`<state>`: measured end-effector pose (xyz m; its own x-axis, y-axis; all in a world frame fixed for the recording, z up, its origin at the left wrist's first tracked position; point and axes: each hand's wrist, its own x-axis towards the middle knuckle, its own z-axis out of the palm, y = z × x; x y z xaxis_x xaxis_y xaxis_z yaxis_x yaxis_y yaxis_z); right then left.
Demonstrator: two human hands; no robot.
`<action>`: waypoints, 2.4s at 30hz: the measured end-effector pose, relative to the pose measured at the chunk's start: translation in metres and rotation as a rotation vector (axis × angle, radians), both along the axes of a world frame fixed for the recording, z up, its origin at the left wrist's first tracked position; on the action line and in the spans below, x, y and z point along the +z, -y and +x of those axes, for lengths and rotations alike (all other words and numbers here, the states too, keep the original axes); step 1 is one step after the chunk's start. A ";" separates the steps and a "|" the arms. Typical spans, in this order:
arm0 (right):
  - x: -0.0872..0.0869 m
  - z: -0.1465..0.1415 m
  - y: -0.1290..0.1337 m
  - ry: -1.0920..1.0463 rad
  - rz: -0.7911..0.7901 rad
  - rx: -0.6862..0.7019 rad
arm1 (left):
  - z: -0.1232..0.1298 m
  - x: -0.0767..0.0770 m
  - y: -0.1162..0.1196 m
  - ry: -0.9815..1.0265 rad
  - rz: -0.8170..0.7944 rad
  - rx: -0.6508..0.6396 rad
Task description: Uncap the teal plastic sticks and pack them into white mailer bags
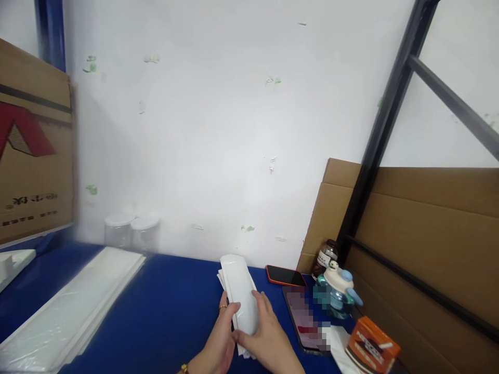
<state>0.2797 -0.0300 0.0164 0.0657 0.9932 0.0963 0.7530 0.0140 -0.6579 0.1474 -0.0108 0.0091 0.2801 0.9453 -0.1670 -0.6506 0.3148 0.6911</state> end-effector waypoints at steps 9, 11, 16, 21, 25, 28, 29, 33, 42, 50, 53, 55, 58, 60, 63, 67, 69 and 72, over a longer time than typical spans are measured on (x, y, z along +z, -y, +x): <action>-0.007 -0.015 0.005 0.268 -0.075 -0.195 | 0.000 -0.004 -0.026 -0.034 0.142 -0.283; -0.010 -0.015 0.005 0.310 -0.070 -0.209 | -0.007 0.002 -0.029 -0.189 0.256 -0.260; -0.014 -0.012 0.005 0.371 0.123 -0.253 | -0.084 0.038 -0.036 -0.921 0.633 0.029; -0.003 -0.014 0.010 0.347 0.410 -0.221 | -0.223 0.061 -0.050 -1.710 0.497 0.524; 0.000 -0.018 0.013 0.295 0.482 -0.194 | -0.293 0.046 -0.058 -2.071 0.063 0.565; -0.002 -0.019 0.012 0.285 0.506 -0.175 | -0.302 0.035 -0.059 -2.096 0.046 0.415; -0.002 -0.019 0.011 0.286 0.512 -0.168 | -0.300 0.033 -0.059 -2.108 0.084 0.411; -0.003 -0.017 0.010 0.290 0.536 -0.160 | -0.293 0.037 -0.056 -2.145 0.230 0.499; 0.016 -0.025 0.009 0.117 0.667 -0.060 | -0.265 0.097 -0.032 -1.029 0.317 0.462; 0.054 -0.081 -0.001 -0.193 0.659 0.301 | -0.173 0.070 -0.004 -0.143 -0.026 -0.449; 0.050 -0.084 -0.011 -0.216 0.661 0.185 | -0.169 0.061 0.001 -0.121 -0.038 -0.583; 0.045 -0.079 -0.018 -0.264 0.603 0.102 | -0.172 0.060 -0.001 -0.132 -0.013 -0.608; 0.037 -0.073 -0.028 -0.380 0.386 0.117 | -0.184 0.063 -0.010 -0.154 -0.040 -0.629; 0.030 -0.073 -0.033 -0.505 0.249 0.128 | -0.197 0.063 -0.016 -0.135 -0.066 -0.658; 0.017 -0.080 -0.039 -0.743 0.081 0.073 | -0.224 0.055 -0.024 -0.043 0.058 -0.541; 0.001 -0.097 -0.041 -1.079 -0.203 0.104 | -0.254 0.047 -0.028 -0.105 0.346 -0.357; -0.004 -0.106 -0.040 -1.212 -0.324 0.134 | -0.252 0.051 -0.029 -0.223 0.485 -0.243; -0.009 -0.116 -0.037 -1.297 -0.395 0.133 | -0.224 0.065 -0.028 -0.416 0.591 0.011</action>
<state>0.1633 0.0067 0.0071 -0.2065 0.9459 -0.2503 -0.3963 -0.3148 -0.8625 -0.0764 0.0172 0.0745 0.2941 0.9130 0.2828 -0.2975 -0.1937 0.9349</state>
